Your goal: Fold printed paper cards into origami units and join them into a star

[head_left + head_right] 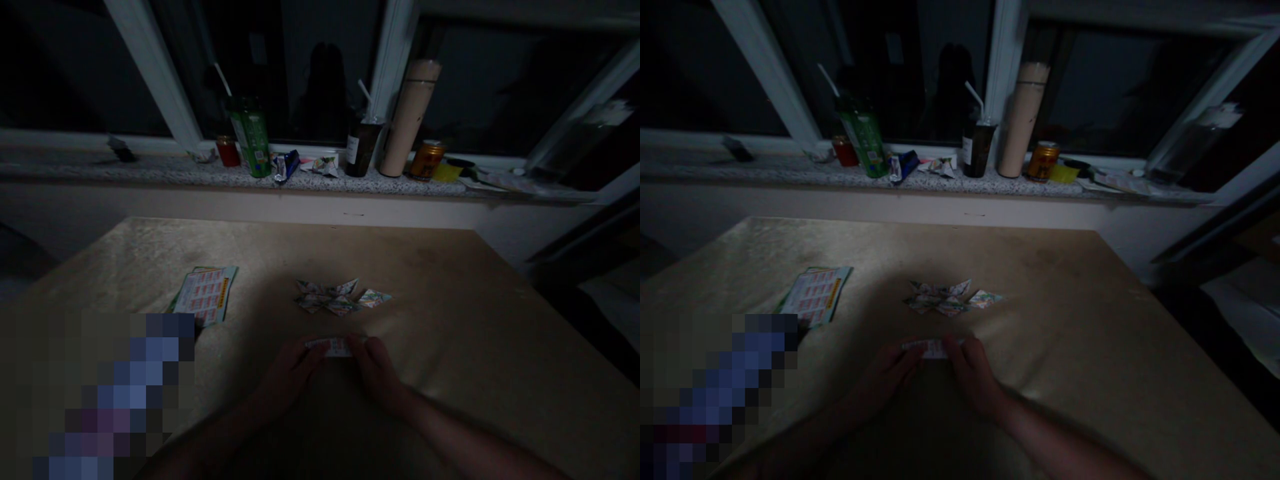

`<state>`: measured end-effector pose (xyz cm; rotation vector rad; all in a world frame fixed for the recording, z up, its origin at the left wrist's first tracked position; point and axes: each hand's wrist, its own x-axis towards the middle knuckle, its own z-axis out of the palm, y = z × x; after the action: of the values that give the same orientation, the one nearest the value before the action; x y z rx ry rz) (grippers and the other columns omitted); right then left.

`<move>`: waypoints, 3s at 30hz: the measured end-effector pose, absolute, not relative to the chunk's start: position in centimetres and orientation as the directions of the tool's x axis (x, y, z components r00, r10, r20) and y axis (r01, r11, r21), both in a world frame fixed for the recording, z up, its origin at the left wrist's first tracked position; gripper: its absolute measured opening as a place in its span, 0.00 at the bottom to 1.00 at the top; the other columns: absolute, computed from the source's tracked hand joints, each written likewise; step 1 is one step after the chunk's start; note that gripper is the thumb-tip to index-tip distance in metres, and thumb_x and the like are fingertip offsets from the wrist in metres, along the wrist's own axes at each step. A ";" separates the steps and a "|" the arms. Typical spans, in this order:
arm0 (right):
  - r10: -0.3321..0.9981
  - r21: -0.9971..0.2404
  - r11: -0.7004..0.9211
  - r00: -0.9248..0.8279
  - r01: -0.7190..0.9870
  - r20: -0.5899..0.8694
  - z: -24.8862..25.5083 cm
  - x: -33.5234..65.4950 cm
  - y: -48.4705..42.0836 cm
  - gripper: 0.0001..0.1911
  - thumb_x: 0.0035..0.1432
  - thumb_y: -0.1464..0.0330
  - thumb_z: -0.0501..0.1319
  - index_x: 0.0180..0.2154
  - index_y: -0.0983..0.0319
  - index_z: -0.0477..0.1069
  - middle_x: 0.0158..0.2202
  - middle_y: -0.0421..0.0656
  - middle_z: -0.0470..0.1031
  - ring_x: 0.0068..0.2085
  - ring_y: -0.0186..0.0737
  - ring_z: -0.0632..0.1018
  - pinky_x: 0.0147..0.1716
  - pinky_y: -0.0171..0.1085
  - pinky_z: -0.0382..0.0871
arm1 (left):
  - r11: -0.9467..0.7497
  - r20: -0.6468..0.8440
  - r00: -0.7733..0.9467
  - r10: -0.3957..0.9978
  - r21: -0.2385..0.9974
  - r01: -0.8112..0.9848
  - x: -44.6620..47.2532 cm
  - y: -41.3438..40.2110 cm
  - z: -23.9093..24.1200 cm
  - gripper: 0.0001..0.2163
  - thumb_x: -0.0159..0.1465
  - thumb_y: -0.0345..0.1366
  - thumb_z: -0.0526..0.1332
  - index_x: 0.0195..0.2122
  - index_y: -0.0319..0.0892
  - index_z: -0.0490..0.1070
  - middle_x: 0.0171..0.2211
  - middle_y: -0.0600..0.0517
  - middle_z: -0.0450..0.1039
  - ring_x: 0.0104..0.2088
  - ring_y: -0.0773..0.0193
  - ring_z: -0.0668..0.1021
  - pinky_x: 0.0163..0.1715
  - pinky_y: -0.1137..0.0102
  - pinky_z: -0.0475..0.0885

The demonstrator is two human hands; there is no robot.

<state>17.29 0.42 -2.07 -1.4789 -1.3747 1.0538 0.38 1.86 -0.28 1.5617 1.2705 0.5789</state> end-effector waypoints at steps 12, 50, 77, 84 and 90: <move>0.995 -0.984 0.093 0.014 0.152 0.096 -2.7 17.7 1.3 0.22 0.60 0.52 0.50 0.26 0.62 0.67 0.23 0.39 0.65 0.27 0.35 0.66 0.26 0.32 0.60 | -0.022 -0.070 0.307 0.949 0.958 0.287 0.1 2.0 0.0 0.20 0.68 0.42 0.43 0.51 0.41 0.68 0.26 0.54 0.74 0.36 0.60 0.75 0.46 0.67 0.64; 0.934 -0.926 0.333 -0.197 0.179 0.298 -1.4 17.7 1.5 0.14 0.62 0.67 0.54 0.48 0.52 0.71 0.47 0.41 0.75 0.48 0.41 0.75 0.47 0.41 0.67 | -0.019 0.012 0.319 0.948 1.000 0.019 -0.3 2.6 -1.0 0.12 0.65 0.40 0.53 0.47 0.45 0.70 0.46 0.53 0.74 0.48 0.59 0.73 0.51 0.67 0.64; 0.997 -0.997 0.073 0.023 -0.007 0.073 -2.2 17.2 1.9 0.11 0.58 0.61 0.57 0.28 0.60 0.63 0.21 0.34 0.61 0.22 0.31 0.63 0.20 0.30 0.56 | 0.080 -0.105 0.342 0.934 0.993 0.087 -0.2 2.2 -0.9 0.23 0.68 0.47 0.40 0.46 0.41 0.69 0.30 0.50 0.77 0.34 0.58 0.77 0.40 0.66 0.69; 0.998 -0.998 0.043 0.046 -0.047 0.040 -2.4 17.3 2.0 0.12 0.57 0.58 0.57 0.29 0.60 0.63 0.21 0.35 0.63 0.22 0.31 0.64 0.20 0.30 0.56 | 0.029 -0.067 0.130 0.989 0.961 0.274 0.3 1.9 -1.2 0.19 0.64 0.45 0.53 0.53 0.43 0.63 0.54 0.48 0.67 0.55 0.54 0.66 0.54 0.63 0.60; 0.995 -0.998 0.066 0.075 -0.021 0.064 -2.8 17.6 2.0 0.13 0.57 0.58 0.57 0.30 0.60 0.64 0.22 0.36 0.63 0.23 0.32 0.65 0.20 0.30 0.57 | -0.115 0.061 0.225 0.972 0.966 0.232 0.6 2.0 -1.6 0.20 0.64 0.37 0.56 0.56 0.41 0.57 0.49 0.46 0.69 0.47 0.58 0.74 0.48 0.63 0.67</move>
<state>17.58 2.04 -2.76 -1.1783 -1.1673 1.1186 0.59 2.01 -1.58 1.5504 1.1731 0.9815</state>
